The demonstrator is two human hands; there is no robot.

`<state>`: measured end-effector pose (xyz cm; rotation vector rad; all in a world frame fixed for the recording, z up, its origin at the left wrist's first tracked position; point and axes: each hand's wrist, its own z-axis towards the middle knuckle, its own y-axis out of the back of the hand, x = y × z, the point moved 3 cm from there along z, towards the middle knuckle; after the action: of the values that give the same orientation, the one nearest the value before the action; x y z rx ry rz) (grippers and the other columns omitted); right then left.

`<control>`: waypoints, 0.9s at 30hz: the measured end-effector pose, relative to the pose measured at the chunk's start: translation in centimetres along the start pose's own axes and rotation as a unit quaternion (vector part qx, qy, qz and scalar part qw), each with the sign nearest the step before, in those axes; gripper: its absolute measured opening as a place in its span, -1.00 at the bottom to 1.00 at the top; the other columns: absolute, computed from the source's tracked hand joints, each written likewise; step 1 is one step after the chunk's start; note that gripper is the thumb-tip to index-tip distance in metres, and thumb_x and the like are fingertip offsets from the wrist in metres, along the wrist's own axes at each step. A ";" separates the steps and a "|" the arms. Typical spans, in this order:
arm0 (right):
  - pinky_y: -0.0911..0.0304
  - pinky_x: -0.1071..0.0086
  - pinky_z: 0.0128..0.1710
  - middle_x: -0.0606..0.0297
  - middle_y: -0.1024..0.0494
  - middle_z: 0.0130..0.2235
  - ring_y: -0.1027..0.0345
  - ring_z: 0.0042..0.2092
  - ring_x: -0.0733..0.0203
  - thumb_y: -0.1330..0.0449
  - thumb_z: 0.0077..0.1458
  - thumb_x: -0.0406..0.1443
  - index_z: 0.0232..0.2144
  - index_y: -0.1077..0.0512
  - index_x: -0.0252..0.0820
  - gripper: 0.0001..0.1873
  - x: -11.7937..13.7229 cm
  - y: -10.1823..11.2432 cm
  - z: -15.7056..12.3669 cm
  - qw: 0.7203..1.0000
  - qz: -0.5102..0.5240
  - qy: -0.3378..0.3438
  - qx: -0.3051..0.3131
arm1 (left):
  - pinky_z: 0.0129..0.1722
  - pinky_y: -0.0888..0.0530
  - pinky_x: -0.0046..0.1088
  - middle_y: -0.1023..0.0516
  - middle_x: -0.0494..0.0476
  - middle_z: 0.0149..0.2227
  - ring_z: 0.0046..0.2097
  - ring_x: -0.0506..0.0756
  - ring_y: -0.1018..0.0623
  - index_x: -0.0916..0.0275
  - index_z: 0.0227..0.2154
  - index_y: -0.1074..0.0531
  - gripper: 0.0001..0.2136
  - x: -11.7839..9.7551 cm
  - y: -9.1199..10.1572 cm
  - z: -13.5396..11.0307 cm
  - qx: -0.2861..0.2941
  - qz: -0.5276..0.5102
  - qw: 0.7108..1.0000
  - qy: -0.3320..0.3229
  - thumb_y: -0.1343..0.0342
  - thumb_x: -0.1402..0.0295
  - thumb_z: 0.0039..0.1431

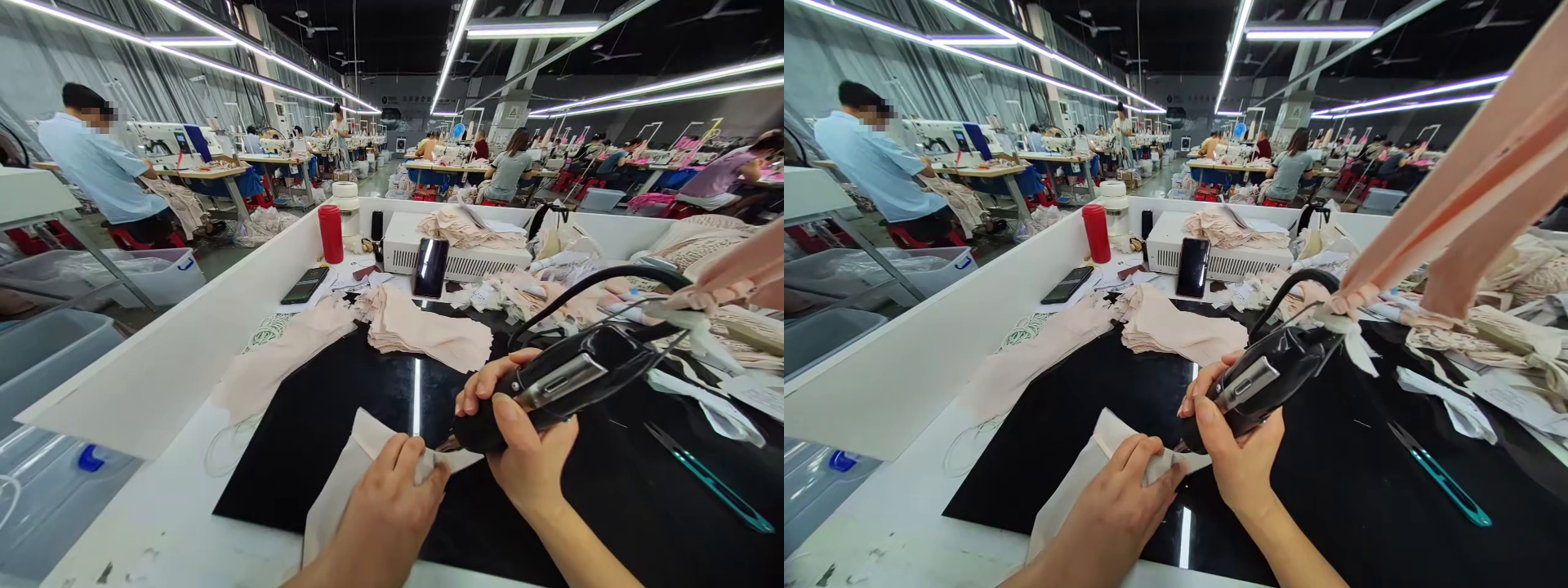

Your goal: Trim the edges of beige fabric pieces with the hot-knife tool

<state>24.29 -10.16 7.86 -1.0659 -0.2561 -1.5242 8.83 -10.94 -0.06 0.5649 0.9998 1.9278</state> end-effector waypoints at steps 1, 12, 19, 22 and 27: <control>-0.42 0.32 -0.43 0.44 -0.47 -0.39 -0.41 -0.45 0.28 -0.34 0.18 -0.29 -0.08 -0.36 -0.06 -0.70 0.0 -0.1 0.0 1.000 0.002 0.001 0.001 | -0.04 -0.59 -0.33 -0.48 0.26 -0.06 0.01 0.18 -0.53 0.22 0.09 -0.44 -0.75 0.0 -0.1 -0.1 0.003 0.005 1.000 -0.005 0.01 0.44 0.44; -0.43 0.32 -0.44 0.43 -0.47 -0.38 -0.42 -0.45 0.27 -0.34 0.18 -0.27 -0.08 -0.35 -0.06 -0.70 -0.3 -0.4 0.0 1.000 -0.004 -0.003 0.007 | -0.02 -0.58 -0.29 -0.47 0.24 -0.08 0.00 0.19 -0.53 0.22 0.07 -0.42 -0.77 -0.1 -0.1 0.1 0.028 -0.004 1.000 -0.004 -0.02 0.44 0.43; -0.50 0.21 -0.27 0.41 -0.52 -0.32 -0.48 -0.37 0.22 -0.42 0.09 -0.20 -0.06 -0.35 -0.03 -0.57 1.1 1.9 1.1 0.996 -0.082 -0.006 -0.020 | -0.04 -0.61 -0.38 -0.51 0.16 0.01 0.03 0.12 -0.56 0.18 0.18 -0.35 -0.67 0.9 1.8 0.7 0.070 -0.087 0.993 0.043 -0.10 0.44 0.41; -0.45 0.19 -0.19 0.31 -0.56 -0.22 -0.49 -0.28 0.15 -0.44 0.06 -0.07 -0.01 -0.40 -0.05 -0.49 2.3 3.8 1.5 0.980 -0.195 0.004 -0.037 | 0.03 -0.58 -0.39 -0.52 0.14 0.03 0.05 0.08 -0.55 0.22 0.13 -0.37 -0.70 2.6 2.7 1.4 0.098 -0.118 0.986 0.063 0.00 0.56 0.42; -0.33 0.19 -0.25 0.24 -0.48 -0.25 -0.38 -0.21 0.05 -0.39 -0.01 0.15 -0.19 -0.52 -0.06 -0.48 4.8 5.9 2.0 0.900 -0.424 0.059 -0.087 | -0.05 -0.54 -0.37 -0.51 0.05 -0.13 -0.10 0.07 -0.54 0.23 -0.09 -0.46 -0.85 4.7 2.8 2.6 0.161 -0.110 0.978 0.070 -0.07 0.55 0.40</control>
<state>30.93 -13.70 10.11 -1.0458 -0.5578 -2.4219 6.84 -6.71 3.75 0.4778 1.4191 1.6372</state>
